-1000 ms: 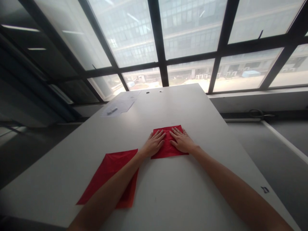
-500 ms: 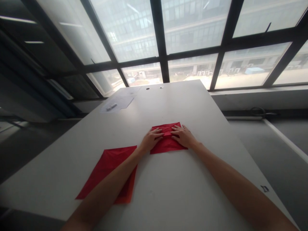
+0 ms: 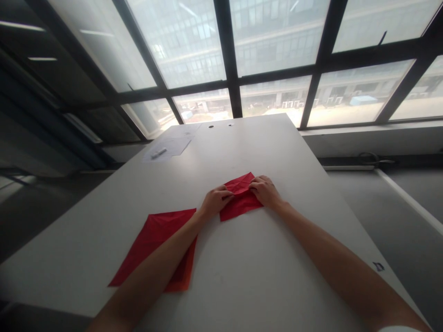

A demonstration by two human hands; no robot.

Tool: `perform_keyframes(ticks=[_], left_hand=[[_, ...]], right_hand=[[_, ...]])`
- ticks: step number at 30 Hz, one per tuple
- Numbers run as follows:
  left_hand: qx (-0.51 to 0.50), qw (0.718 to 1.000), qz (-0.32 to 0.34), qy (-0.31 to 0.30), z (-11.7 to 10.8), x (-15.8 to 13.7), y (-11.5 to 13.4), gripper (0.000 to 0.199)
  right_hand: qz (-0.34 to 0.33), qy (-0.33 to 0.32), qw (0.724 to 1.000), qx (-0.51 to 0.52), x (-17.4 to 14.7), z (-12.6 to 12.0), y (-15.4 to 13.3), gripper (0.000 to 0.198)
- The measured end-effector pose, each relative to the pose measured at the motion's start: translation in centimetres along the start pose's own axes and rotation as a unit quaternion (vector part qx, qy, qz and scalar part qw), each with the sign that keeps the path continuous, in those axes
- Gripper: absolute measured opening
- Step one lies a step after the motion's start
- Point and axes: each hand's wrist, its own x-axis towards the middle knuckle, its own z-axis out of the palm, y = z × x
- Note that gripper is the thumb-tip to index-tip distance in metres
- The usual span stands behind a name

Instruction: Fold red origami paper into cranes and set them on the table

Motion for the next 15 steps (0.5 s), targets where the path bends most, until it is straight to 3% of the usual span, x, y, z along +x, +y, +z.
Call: perform_keyframes(ticks=[10, 13, 15], left_hand=[[0.017, 0.999, -0.035, 0.012, -0.4, -0.1, -0.2, 0.02], [0.01, 0.999, -0.039, 0.02, -0.3, -0.2, -0.4, 0.02], [-0.001, 0.999, -0.042, 0.031, -0.2, -0.2, -0.4, 0.021]], right_hand=[[0.02, -0.017, 0.999, -0.021, 0.4, -1.0, 2.1, 0.027], [0.068, 0.012, 0.997, -0.038, 0.2, -1.1, 2.9, 0.027], [0.123, 0.065, 0.989, -0.052, 0.1, -1.0, 2.9, 0.028]])
